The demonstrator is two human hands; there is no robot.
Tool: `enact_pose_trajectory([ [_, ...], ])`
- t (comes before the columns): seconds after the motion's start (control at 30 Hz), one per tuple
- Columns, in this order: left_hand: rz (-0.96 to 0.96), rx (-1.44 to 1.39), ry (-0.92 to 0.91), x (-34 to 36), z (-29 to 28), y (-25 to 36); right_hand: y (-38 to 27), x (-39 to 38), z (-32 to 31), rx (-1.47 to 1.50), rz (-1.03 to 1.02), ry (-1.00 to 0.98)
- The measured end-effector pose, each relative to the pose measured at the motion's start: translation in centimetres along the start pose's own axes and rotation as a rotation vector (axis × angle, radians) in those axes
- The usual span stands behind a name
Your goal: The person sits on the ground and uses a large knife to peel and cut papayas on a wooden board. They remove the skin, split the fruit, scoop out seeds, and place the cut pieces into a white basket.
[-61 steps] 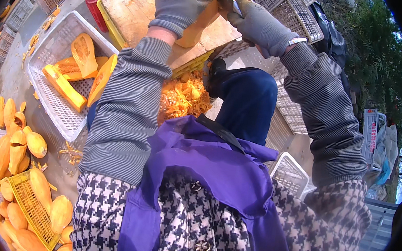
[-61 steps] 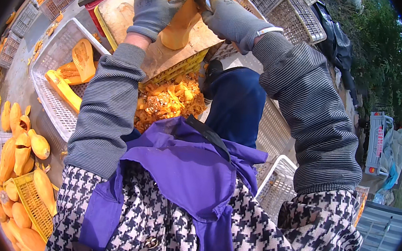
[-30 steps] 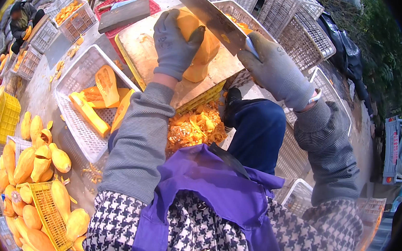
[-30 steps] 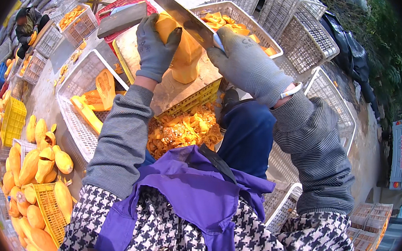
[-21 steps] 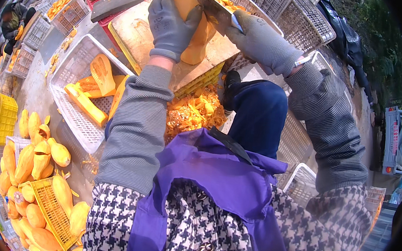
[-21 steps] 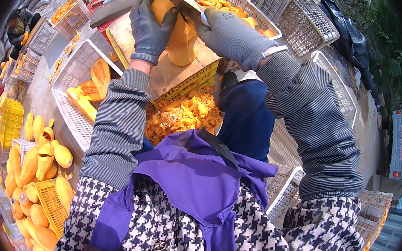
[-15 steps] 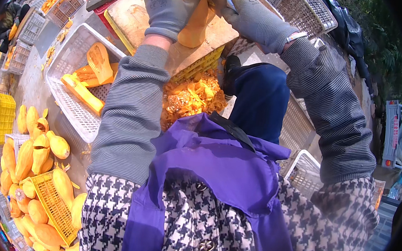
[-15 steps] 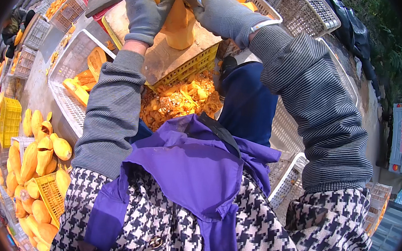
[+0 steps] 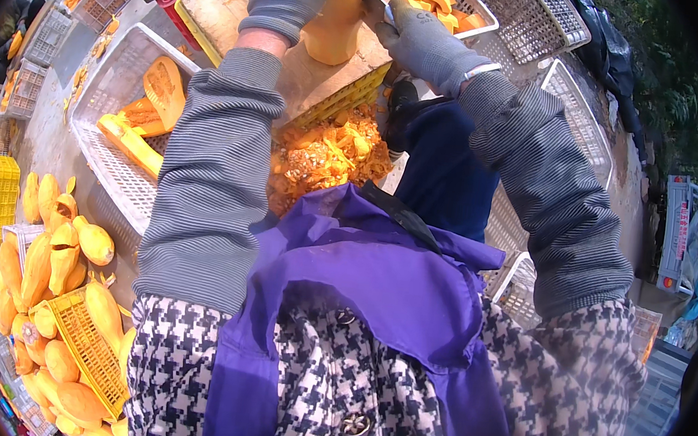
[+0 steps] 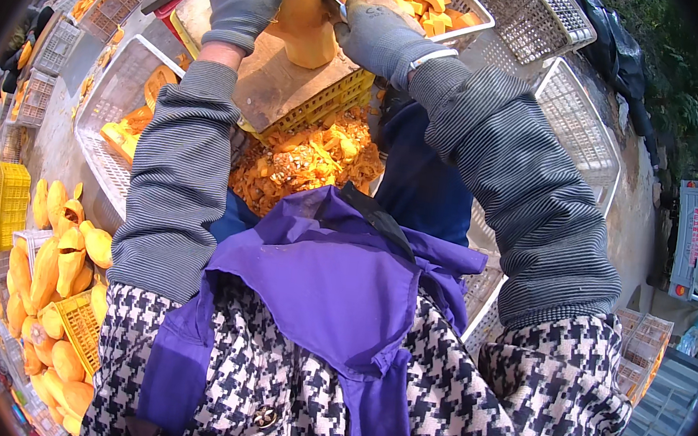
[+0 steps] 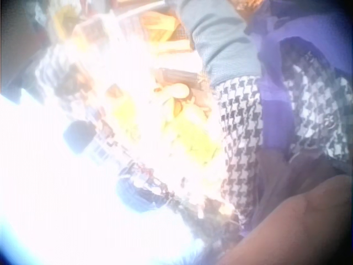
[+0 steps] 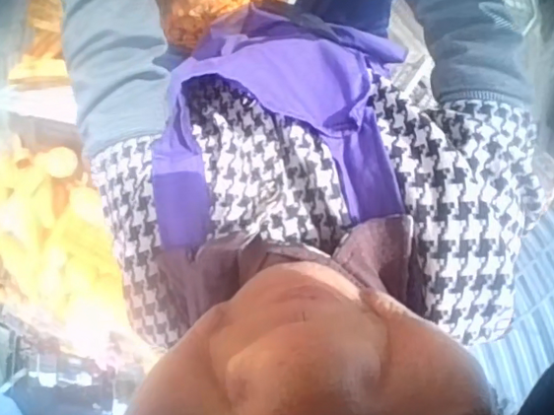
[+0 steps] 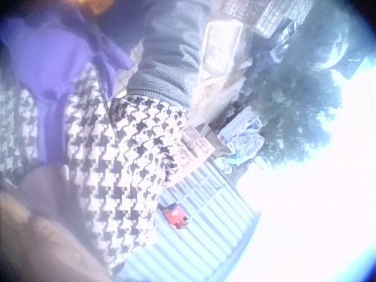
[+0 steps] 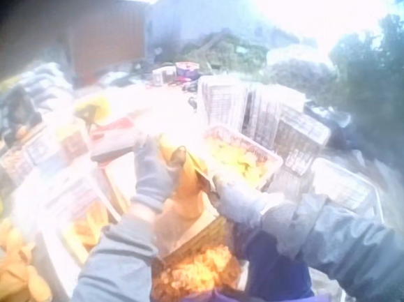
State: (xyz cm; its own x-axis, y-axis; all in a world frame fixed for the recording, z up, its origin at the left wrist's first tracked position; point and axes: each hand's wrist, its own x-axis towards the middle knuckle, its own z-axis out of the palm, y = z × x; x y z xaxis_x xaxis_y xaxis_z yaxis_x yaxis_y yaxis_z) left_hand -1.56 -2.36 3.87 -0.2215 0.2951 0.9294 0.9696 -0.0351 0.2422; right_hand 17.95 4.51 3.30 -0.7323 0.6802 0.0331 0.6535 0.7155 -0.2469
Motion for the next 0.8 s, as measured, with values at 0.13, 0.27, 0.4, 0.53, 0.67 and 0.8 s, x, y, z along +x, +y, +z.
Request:
enact_pose_trajectory([
  [0.13, -0.042, -0.186, -0.025, 0.2, -0.2, 0.6, -1.0, 0.3, -2.0, 0.011, -0.038, -0.095],
  [0.27, -0.068, -0.280, -0.022, -0.1, 0.0, 2.1, -1.8, -0.3, -4.0, 0.086, -0.124, -0.112],
  [0.4, -0.063, -0.308, 0.029, -0.1, -0.1, 2.7, -1.0, 1.2, -0.4, 0.113, -0.273, 0.239],
  [0.53, -0.167, -0.330, -0.019, 0.3, -0.9, 2.9, 2.1, 3.7, 4.6, 0.000, -0.091, -0.133],
  [0.67, -0.105, -0.256, -0.132, 1.0, -2.3, 3.3, 2.4, 4.7, 9.2, 0.004, 0.050, -0.373],
  [0.8, -0.048, -0.023, -0.303, 3.0, -2.3, 3.6, 3.6, 4.3, 10.2, 0.129, 0.027, -0.373],
])
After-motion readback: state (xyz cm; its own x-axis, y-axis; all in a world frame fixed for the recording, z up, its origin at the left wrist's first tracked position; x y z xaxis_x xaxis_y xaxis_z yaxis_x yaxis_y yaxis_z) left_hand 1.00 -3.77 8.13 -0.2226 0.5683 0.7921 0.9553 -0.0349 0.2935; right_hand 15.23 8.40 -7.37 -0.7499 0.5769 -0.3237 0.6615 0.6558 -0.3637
